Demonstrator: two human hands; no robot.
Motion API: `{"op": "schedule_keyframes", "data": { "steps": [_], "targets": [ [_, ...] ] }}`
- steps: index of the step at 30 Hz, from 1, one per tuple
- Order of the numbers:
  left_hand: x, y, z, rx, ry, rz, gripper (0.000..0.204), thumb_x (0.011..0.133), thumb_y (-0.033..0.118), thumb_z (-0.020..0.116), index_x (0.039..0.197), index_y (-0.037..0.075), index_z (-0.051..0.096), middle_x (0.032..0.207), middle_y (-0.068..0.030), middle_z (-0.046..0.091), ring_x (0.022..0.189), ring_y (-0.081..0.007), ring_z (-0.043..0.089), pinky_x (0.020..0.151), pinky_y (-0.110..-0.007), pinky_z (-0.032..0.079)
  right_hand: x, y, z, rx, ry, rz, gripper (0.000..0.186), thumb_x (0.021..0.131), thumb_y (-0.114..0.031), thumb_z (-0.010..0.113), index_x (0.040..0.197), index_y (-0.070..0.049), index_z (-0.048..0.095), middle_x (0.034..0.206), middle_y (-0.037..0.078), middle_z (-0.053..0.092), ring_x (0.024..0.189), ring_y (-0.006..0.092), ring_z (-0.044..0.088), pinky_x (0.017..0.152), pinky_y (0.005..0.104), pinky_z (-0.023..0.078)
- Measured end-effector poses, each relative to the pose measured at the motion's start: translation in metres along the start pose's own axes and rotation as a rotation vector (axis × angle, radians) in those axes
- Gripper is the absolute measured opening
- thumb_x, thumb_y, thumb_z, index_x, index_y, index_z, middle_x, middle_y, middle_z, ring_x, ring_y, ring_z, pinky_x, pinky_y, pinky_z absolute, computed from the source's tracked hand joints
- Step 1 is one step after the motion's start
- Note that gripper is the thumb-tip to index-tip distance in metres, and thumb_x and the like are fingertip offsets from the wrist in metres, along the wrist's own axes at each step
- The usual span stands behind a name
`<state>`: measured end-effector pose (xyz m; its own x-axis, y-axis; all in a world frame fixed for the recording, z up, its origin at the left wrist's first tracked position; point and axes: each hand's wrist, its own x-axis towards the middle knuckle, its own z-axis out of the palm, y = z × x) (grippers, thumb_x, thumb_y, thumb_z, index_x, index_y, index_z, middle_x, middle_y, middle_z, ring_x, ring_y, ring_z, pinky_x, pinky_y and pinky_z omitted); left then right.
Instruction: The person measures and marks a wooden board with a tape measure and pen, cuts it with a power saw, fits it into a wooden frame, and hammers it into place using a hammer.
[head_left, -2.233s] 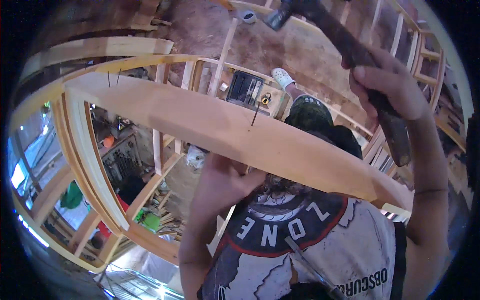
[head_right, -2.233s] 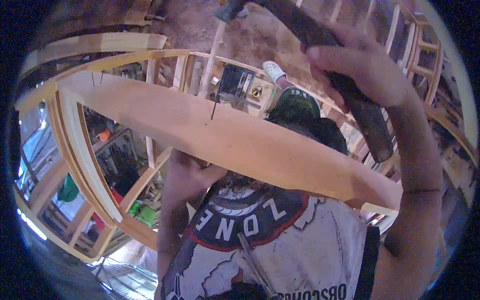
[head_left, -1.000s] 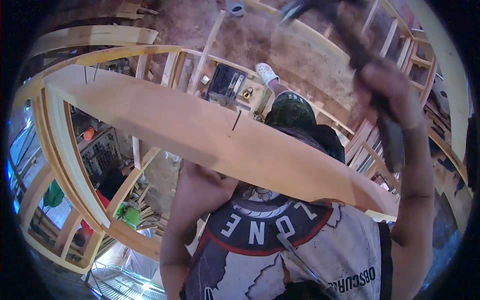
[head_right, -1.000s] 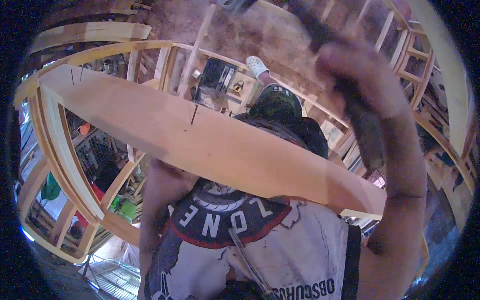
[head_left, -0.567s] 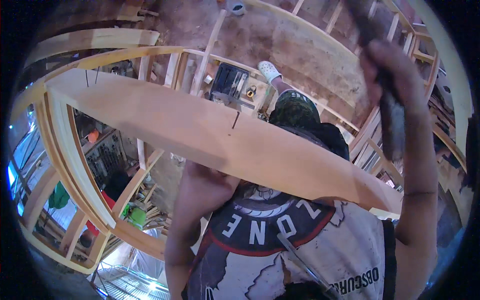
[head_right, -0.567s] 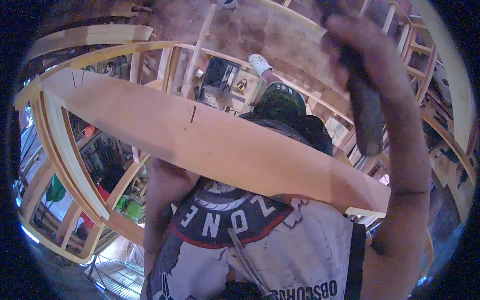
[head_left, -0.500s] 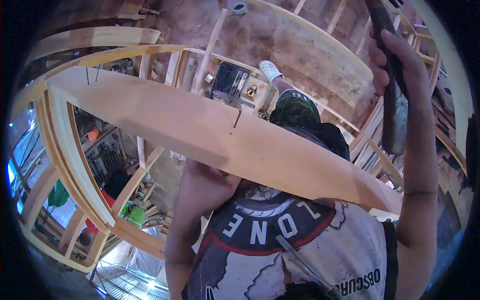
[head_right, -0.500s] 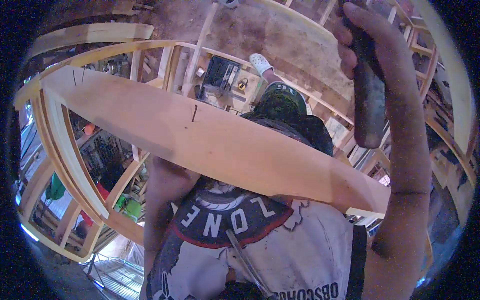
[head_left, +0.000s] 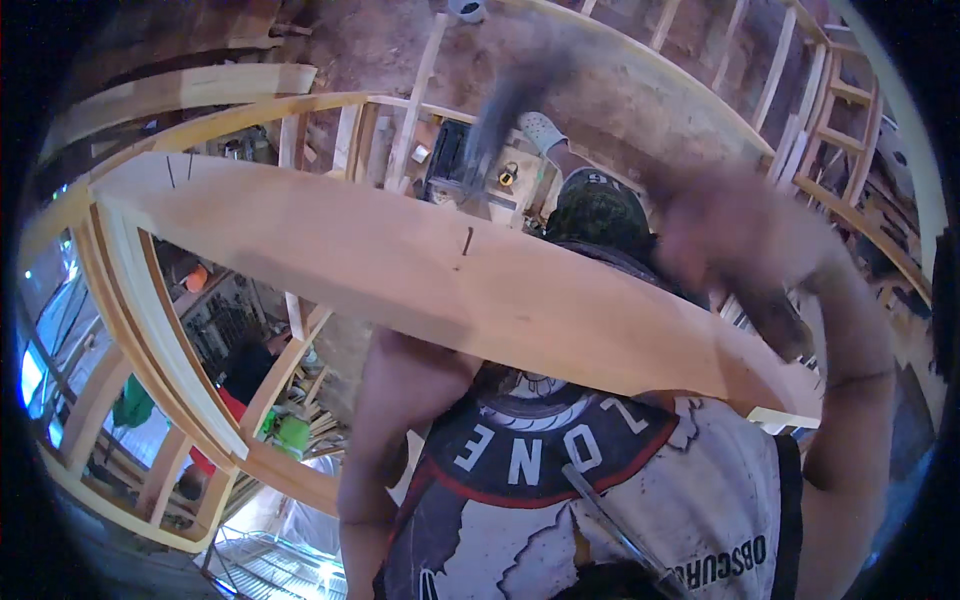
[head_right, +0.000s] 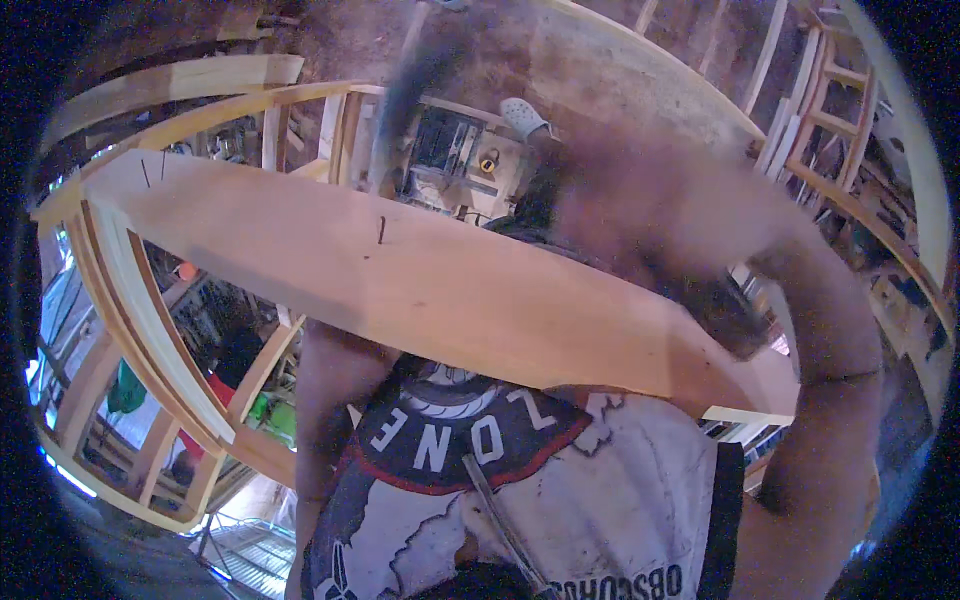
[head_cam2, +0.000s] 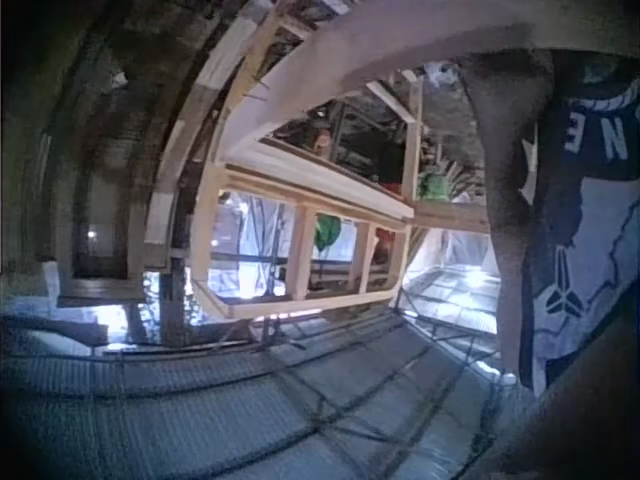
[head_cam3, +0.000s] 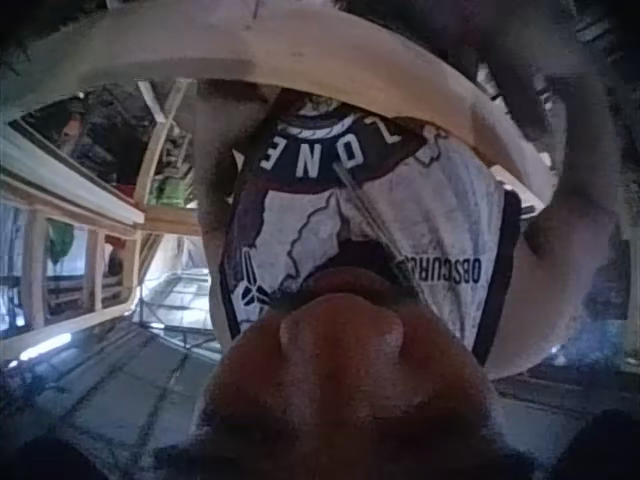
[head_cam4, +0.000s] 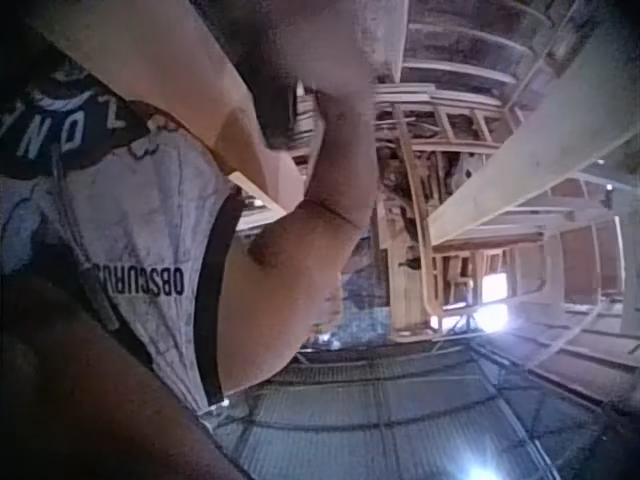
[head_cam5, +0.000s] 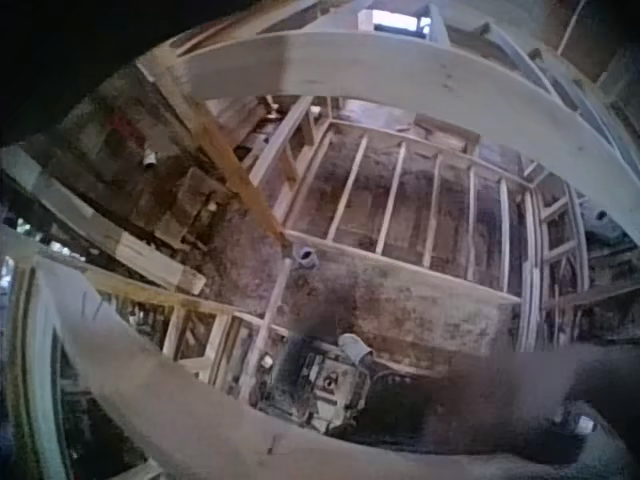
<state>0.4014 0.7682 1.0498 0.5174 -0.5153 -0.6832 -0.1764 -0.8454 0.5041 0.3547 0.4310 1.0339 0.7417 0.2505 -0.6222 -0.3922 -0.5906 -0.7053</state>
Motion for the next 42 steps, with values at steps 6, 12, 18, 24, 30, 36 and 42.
{"op": "schedule_keyframes", "data": {
  "steps": [6,12,18,24,30,36,42],
  "targets": [
    [-0.008,-0.003,0.007,-0.219,0.126,-0.067,0.037,0.084,0.021,0.062,0.118,0.007,0.064,0.118,-0.0143,0.066,0.114,-0.0329,0.06,0.102,-0.043,0.044,0.015,-0.016,-0.028,0.687,0.192,0.131,0.034,0.096,-0.03,0.057,0.115,-0.002,0.055,0.076,0.003,0.061,0.051,0.0091,0.056,0.041,0.02,0.044],
    [-0.007,0.004,-0.001,-0.213,0.056,-0.107,0.037,0.086,0.028,0.062,0.118,0.009,0.064,0.117,-0.0145,0.066,0.117,-0.0333,0.058,0.104,-0.044,0.042,0.008,0.023,0.018,-0.345,0.256,-0.579,0.035,0.094,-0.031,0.061,0.113,-0.003,0.056,0.076,0.003,0.062,0.054,0.0109,0.058,0.046,0.0226,0.049],
    [-0.009,-0.016,0.01,-0.15,0.159,0.015,0.041,0.081,0.025,0.071,0.118,0.006,0.064,0.117,-0.0161,0.066,0.112,-0.0335,0.062,0.098,-0.043,0.047,0.015,-0.003,-0.013,0.687,0.19,0.021,0.036,0.094,-0.03,0.06,0.113,0.0,0.055,0.076,0.003,0.062,0.054,0.0116,0.058,0.047,0.0224,0.048],
    [-0.005,-0.026,0.007,-0.31,0.08,-0.011,0.042,0.077,0.018,0.077,0.115,0.005,0.065,0.109,-0.0146,0.069,0.103,-0.0307,0.066,0.091,-0.04,0.052,0.019,-0.007,-0.006,0.952,0.098,-0.072,0.039,0.095,-0.031,0.058,0.119,0.0,0.056,0.077,0.004,0.062,0.059,0.0128,0.06,0.055,0.0242,0.049],
    [-0.012,-0.016,0.01,-0.352,0.173,-0.089,0.042,0.075,0.015,0.08,0.113,0.003,0.065,0.107,-0.0135,0.07,0.101,-0.0269,0.068,0.088,-0.038,0.053,0.015,-0.023,-0.018,0.701,0.059,0.053,0.045,0.095,-0.031,0.057,0.129,-0.001,0.055,0.076,0.004,0.062,0.074,0.0154,0.063,0.075,0.0326,0.051],
    [-0.005,-0.023,0.01,-0.361,0.079,-0.045,0.041,0.076,0.013,0.078,0.114,0.003,0.066,0.109,-0.0145,0.07,0.102,-0.0265,0.067,0.089,-0.038,0.053,0.025,-0.009,0.002,0.946,0.054,-0.215,0.039,0.092,-0.025,0.062,0.117,0.004,0.053,0.079,0.008,0.063,0.053,0.0147,0.058,0.05,0.026,0.048],
    [-0.009,-0.012,0.004,-0.413,0.103,-0.121,0.042,0.076,0.016,0.08,0.114,0.005,0.066,0.111,-0.0134,0.07,0.105,-0.0275,0.067,0.092,-0.039,0.051,0.013,-0.023,0.002,0.82,0.062,-0.121,0.031,0.095,-0.029,0.058,0.105,0.0,0.056,0.077,0.007,0.062,0.05,0.0136,0.056,0.047,0.0251,0.046]
  ]
}}
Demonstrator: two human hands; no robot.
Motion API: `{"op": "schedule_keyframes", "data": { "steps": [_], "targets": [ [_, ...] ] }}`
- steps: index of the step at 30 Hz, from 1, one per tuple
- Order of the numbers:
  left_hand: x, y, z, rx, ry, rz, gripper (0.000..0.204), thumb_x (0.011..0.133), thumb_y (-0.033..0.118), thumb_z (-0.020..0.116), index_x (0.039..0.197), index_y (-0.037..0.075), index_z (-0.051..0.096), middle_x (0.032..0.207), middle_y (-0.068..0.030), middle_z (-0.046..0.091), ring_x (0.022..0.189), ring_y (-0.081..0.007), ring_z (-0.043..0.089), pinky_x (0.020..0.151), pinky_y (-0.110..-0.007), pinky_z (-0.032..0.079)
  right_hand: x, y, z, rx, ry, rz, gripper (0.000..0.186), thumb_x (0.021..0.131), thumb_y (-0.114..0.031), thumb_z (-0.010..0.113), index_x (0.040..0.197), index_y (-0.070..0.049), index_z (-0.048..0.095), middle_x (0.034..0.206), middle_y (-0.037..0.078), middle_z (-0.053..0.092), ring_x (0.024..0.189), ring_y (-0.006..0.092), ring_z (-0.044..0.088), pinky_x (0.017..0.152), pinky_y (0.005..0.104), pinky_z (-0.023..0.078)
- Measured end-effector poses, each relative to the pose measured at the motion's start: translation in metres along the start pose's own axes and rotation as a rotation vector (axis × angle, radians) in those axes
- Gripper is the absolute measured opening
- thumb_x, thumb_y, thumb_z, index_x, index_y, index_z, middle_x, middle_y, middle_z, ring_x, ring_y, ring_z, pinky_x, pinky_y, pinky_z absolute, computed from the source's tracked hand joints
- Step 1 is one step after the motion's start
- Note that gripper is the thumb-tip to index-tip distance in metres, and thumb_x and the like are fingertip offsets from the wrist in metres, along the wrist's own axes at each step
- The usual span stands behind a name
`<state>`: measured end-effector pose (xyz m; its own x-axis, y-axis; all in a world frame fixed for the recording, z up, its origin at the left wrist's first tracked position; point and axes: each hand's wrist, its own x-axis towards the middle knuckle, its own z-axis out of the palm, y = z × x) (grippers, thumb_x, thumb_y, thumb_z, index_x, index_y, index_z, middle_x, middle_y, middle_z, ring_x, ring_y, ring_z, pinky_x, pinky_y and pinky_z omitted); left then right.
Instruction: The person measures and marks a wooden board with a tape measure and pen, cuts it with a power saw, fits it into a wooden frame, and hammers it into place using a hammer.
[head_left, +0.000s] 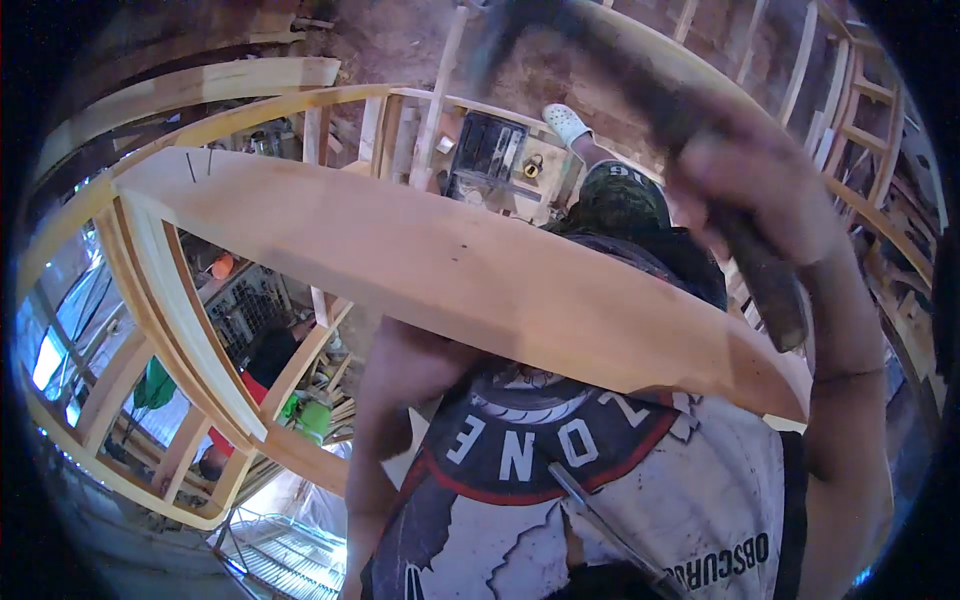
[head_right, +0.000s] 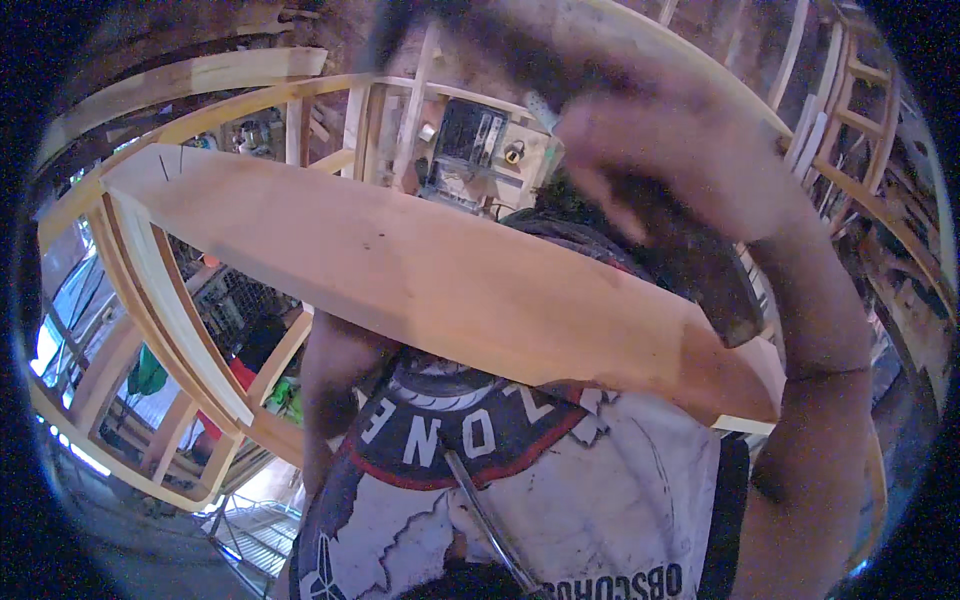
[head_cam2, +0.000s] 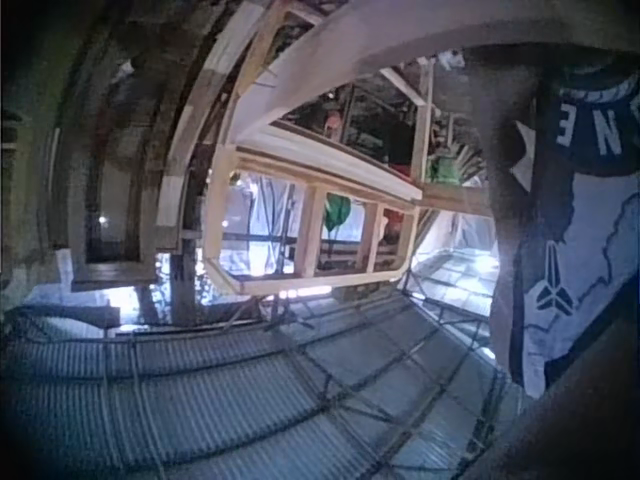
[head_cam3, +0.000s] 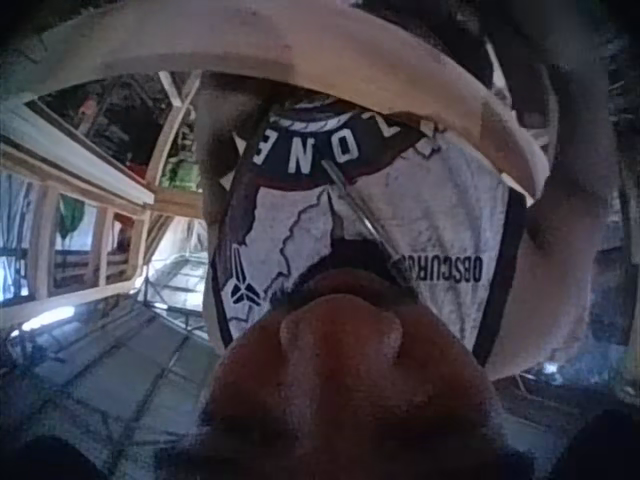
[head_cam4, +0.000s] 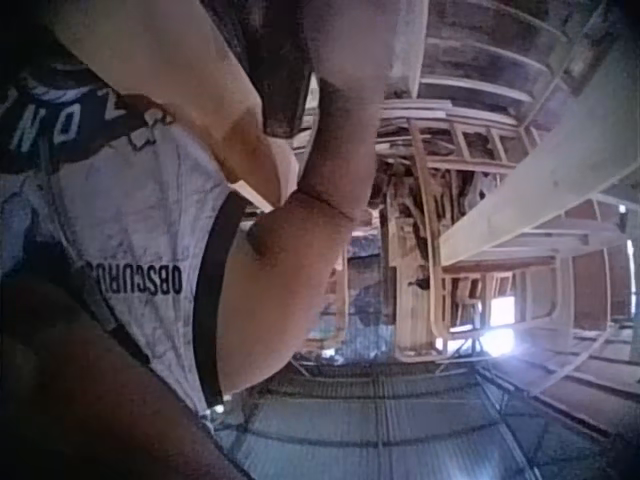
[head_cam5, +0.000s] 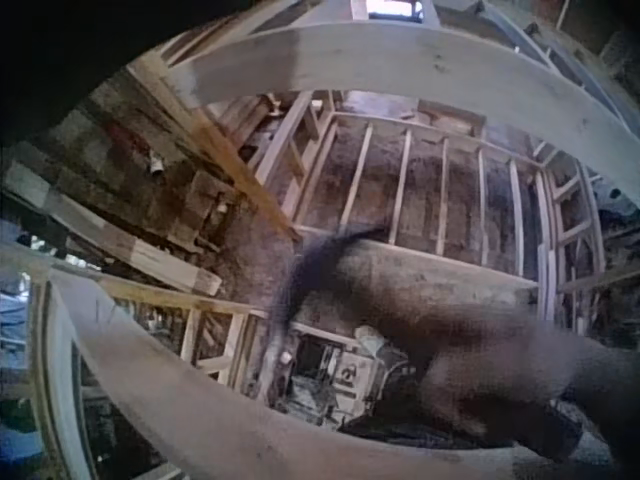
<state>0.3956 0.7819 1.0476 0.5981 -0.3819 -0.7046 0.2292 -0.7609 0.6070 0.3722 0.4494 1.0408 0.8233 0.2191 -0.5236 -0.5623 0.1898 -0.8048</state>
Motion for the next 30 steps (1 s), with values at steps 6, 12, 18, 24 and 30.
{"op": "schedule_keyframes", "data": {
  "steps": [6,12,18,24,30],
  "targets": [
    [0.005,-0.006,-0.001,0.146,-0.037,0.074,0.044,0.077,0.022,0.08,0.116,0.007,0.066,0.115,-0.013,0.069,0.109,-0.0293,0.065,0.095,-0.039,0.05,0.008,0.017,-0.012,0.033,0.082,-0.123,0.04,0.093,-0.033,0.063,0.117,-0.001,0.057,0.08,0.006,0.064,0.057,0.0128,0.058,0.054,0.025,0.048],
    [0.004,-0.005,0.0,0.093,0.003,0.049,0.045,0.077,0.019,0.081,0.117,0.006,0.065,0.114,-0.0128,0.068,0.107,-0.0285,0.066,0.093,-0.039,0.051,0.0,0.016,0.008,-0.111,-0.133,0.117,0.042,0.093,-0.029,0.062,0.121,0.0,0.05,0.071,0.004,0.057,0.057,0.0124,0.056,0.053,0.0263,0.047],
    [0.007,0.004,0.001,-0.08,-0.051,-0.059,0.05,0.074,0.006,0.079,0.119,-0.003,0.059,0.111,-0.0147,0.068,0.104,-0.0232,0.065,0.091,-0.036,0.052,0.005,0.022,0.01,0.131,-0.006,0.065,0.04,0.091,-0.026,0.064,0.118,-0.001,0.049,0.07,0.006,0.058,0.053,0.0134,0.056,0.048,0.027,0.046],
    [0.002,-0.007,0.01,-0.441,0.029,-0.02,0.049,0.075,0.005,0.074,0.12,-0.005,0.057,0.109,-0.015,0.067,0.104,-0.0222,0.065,0.09,-0.037,0.052,0.009,0.014,0.018,-0.049,-0.18,0.209,0.043,0.088,-0.017,0.065,0.125,-0.001,0.049,0.076,0.006,0.06,0.057,0.0136,0.058,0.05,0.0277,0.047],
    [-0.002,0.013,-0.001,-0.039,0.019,-0.089,0.051,0.075,0.023,0.07,0.113,-0.009,0.06,0.102,-0.0283,0.066,0.097,-0.0377,0.067,0.087,-0.042,0.051,-0.014,0.005,0.03,-0.228,-0.145,0.245,0.035,0.084,-0.021,0.068,0.108,-0.001,0.051,0.074,0.007,0.059,0.059,0.0158,0.059,0.05,0.0279,0.047]
  ]
}}
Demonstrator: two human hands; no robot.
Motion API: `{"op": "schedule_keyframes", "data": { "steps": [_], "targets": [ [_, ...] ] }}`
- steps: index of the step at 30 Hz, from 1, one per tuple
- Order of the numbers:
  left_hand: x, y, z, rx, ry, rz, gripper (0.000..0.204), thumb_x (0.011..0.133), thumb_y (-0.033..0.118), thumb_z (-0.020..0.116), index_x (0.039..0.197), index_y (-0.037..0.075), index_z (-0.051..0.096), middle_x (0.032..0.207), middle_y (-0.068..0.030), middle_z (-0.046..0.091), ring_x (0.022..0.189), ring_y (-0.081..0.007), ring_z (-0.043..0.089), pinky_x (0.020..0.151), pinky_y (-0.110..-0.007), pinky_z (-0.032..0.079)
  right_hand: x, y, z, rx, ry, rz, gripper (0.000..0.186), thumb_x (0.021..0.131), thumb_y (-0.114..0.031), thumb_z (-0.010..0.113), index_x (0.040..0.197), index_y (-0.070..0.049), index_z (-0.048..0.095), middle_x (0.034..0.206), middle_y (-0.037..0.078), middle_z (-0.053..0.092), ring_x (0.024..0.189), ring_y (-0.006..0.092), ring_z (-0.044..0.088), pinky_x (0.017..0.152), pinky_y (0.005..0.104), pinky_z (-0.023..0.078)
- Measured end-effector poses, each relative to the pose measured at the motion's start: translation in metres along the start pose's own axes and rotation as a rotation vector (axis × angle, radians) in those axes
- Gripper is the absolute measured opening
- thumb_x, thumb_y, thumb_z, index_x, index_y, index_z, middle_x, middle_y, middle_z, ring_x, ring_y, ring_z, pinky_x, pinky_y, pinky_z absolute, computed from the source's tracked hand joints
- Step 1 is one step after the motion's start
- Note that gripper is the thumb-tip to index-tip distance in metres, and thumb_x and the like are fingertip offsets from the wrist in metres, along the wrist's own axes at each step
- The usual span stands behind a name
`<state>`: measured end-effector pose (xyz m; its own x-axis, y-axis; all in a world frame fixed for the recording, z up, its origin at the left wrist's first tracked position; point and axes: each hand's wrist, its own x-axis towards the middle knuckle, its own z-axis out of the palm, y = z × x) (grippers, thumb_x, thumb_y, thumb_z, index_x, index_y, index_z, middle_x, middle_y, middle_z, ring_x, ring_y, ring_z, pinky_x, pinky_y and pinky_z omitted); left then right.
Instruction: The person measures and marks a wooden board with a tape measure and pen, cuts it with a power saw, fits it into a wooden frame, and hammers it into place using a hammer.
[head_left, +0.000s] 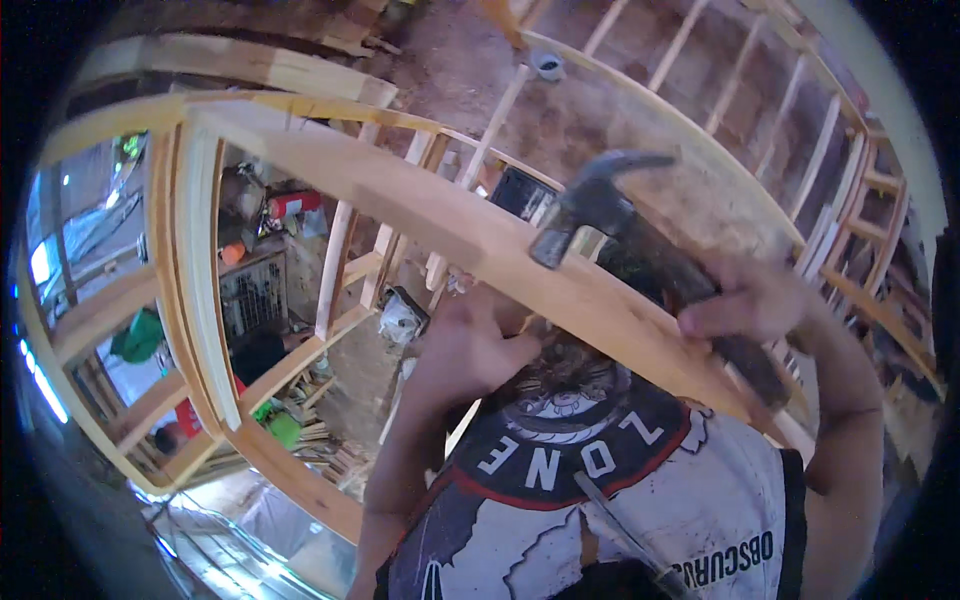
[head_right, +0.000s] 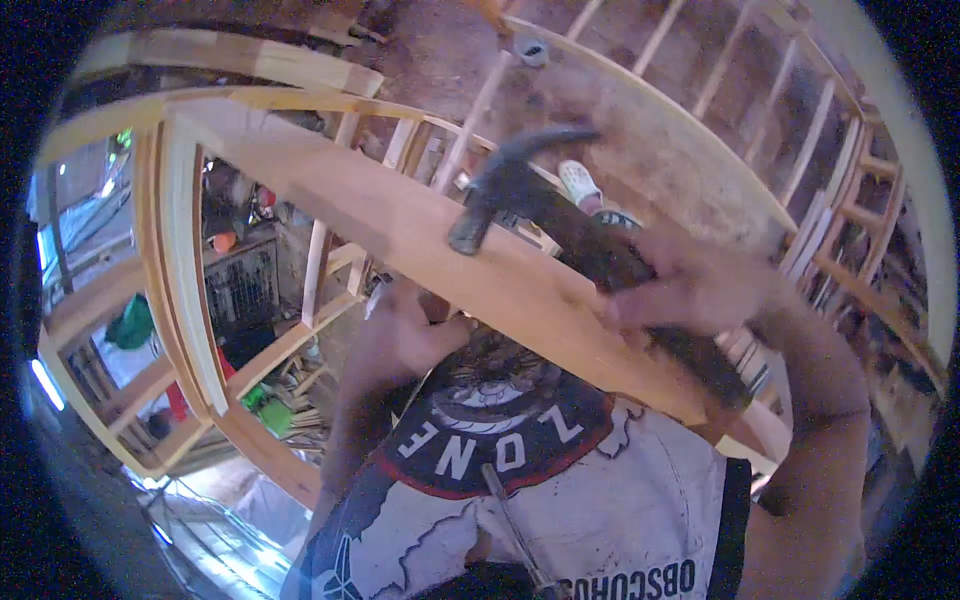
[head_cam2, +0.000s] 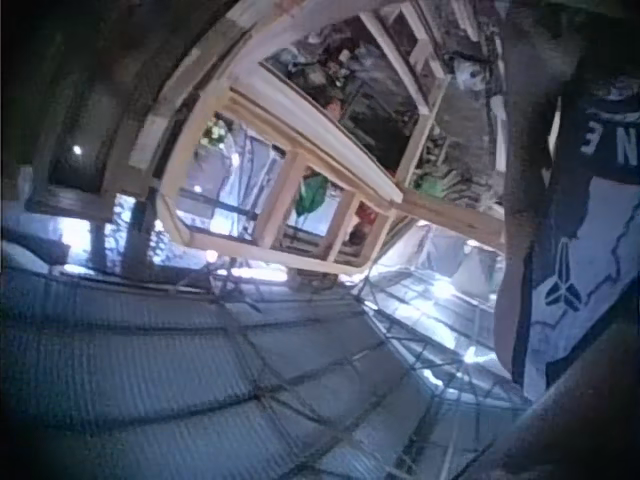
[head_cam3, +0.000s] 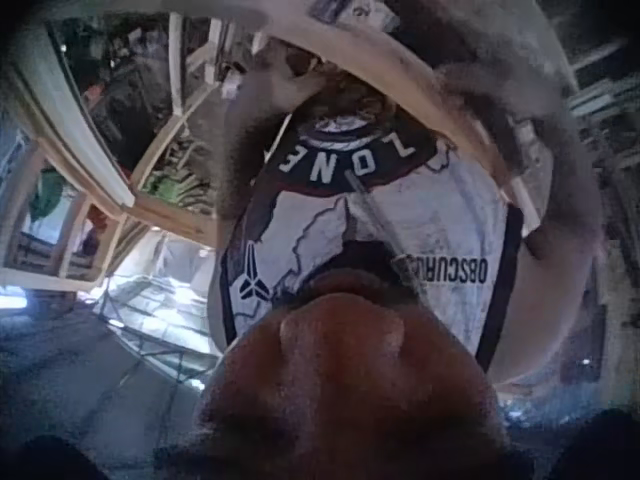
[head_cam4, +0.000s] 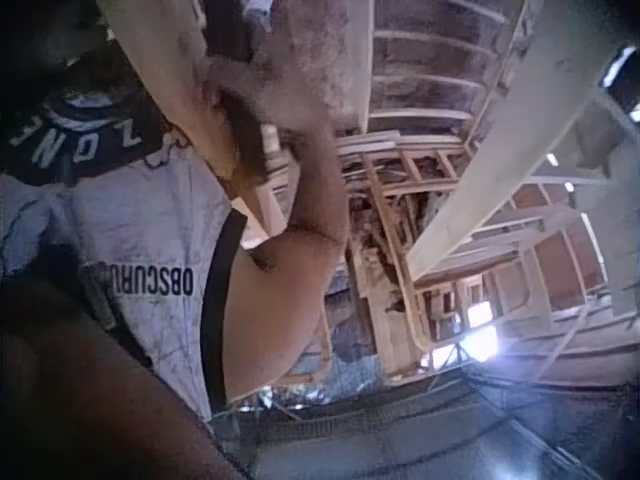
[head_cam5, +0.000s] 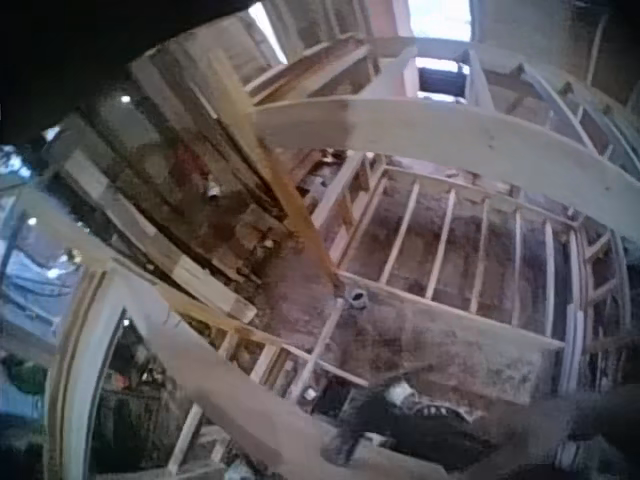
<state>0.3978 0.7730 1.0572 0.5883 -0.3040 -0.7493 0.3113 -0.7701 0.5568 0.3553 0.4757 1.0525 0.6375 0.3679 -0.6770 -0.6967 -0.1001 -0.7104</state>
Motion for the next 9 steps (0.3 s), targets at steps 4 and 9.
{"op": "schedule_keyframes", "data": {
  "steps": [4,9],
  "targets": [
    [-0.004,-0.041,0.0,0.264,0.161,0.081,0.05,0.072,0.032,0.066,0.1,-0.01,0.063,0.096,-0.0323,0.063,0.094,-0.0441,0.064,0.085,-0.044,0.051,0.01,-0.015,0.019,0.045,-0.064,0.14,0.047,0.077,-0.021,0.072,0.114,0.002,0.053,0.073,0.006,0.059,0.063,0.0141,0.06,0.051,0.0272,0.046],
    [-0.046,-0.102,0.002,0.126,0.142,0.177,0.048,0.071,0.036,0.064,0.096,-0.005,0.065,0.095,-0.0275,0.066,0.093,-0.0423,0.064,0.086,-0.047,0.05,0.036,-0.05,0.053,0.084,-0.02,-0.117,0.06,0.074,-0.032,0.071,0.121,0.001,0.052,0.073,0.008,0.061,0.057,0.0166,0.063,0.05,0.0282,0.054]
  ]
}}
